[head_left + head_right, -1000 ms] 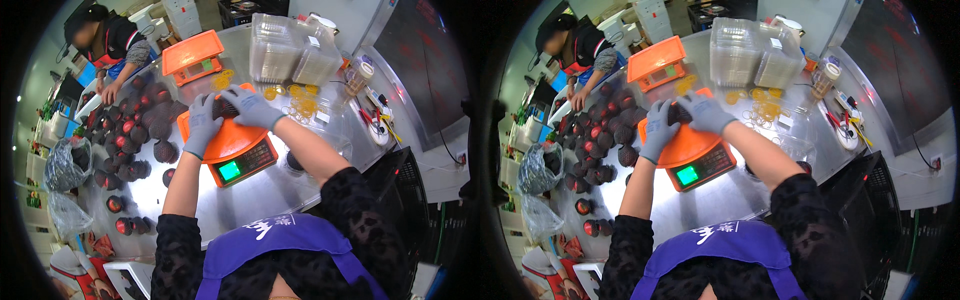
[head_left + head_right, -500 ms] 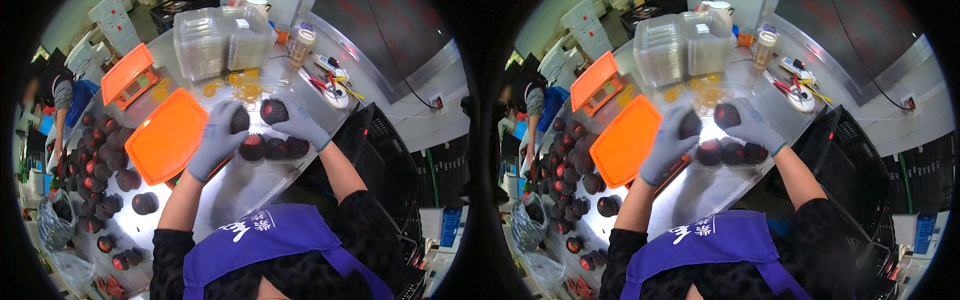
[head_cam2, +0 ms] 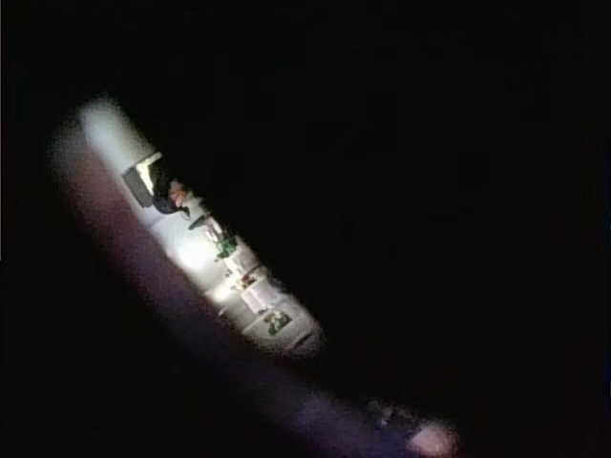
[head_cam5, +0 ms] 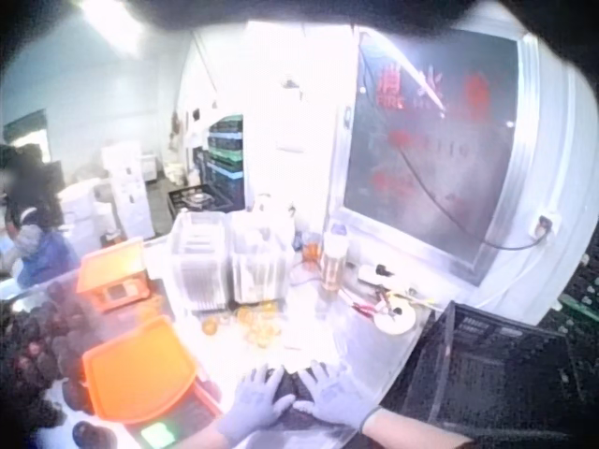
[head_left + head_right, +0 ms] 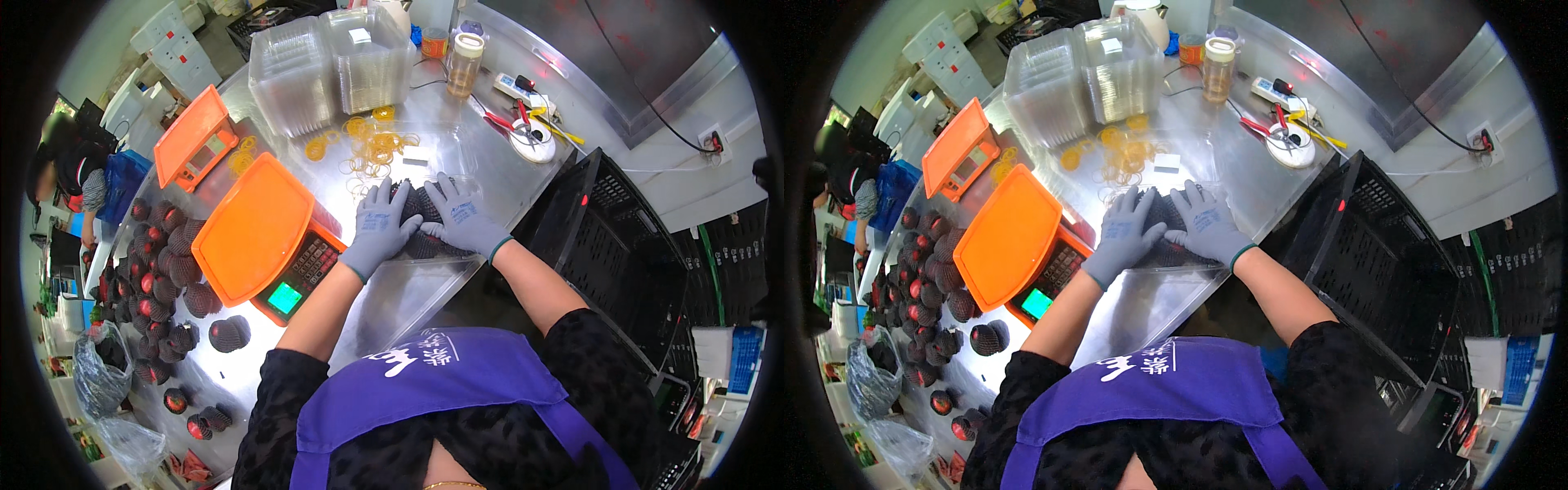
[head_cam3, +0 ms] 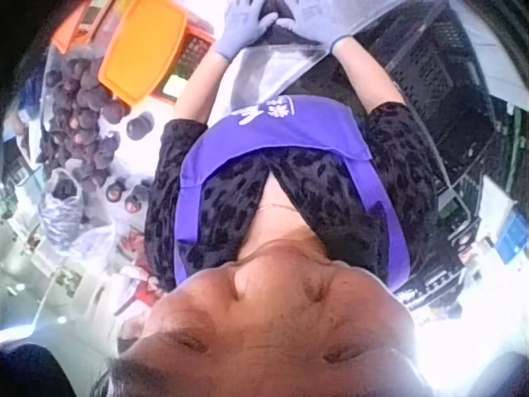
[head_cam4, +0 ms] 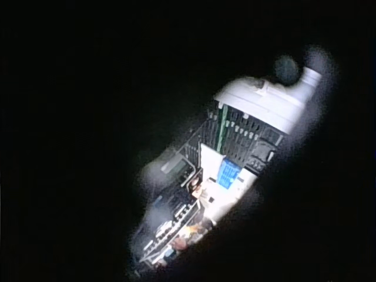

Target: The person places foam-wrapped apples onto a digital scale, then transfers them into clear plastic clamshell containers. The person closes the containers and places them into a black crate. The process repeats with additional apples.

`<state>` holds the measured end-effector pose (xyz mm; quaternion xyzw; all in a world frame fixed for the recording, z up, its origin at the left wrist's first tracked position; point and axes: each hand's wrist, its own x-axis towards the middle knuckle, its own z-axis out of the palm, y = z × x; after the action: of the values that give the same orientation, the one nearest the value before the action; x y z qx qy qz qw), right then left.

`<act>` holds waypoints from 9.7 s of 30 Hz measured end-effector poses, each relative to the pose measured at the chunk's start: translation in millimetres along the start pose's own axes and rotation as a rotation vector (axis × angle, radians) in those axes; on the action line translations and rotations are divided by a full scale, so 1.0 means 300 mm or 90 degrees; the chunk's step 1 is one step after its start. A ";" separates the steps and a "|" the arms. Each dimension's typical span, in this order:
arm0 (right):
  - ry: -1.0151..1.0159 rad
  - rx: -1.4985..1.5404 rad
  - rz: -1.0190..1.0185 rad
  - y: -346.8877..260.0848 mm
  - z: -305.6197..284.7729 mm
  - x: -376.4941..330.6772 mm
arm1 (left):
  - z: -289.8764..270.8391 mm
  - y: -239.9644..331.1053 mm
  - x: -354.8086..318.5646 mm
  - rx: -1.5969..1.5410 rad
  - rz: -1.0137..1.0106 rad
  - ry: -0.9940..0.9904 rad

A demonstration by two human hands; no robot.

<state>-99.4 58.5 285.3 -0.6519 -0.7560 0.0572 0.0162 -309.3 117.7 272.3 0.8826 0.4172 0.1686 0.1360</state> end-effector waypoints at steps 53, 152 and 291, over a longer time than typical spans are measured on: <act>-0.165 0.019 0.197 0.145 -0.041 -0.383 | 0.073 -0.124 -0.436 -1.210 -0.582 0.065; -0.201 1.653 -0.220 -0.298 -0.075 -0.218 | -0.307 -0.057 -0.095 -0.968 -0.210 -0.137; -0.160 0.189 -0.663 -1.499 0.237 -0.018 | -0.723 -0.797 -1.637 -0.285 -0.853 0.272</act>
<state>-548.0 -15.8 263.5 -0.1706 -0.9584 0.2248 0.0437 -855.8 -98.0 287.4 0.3375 0.8399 0.2987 0.3025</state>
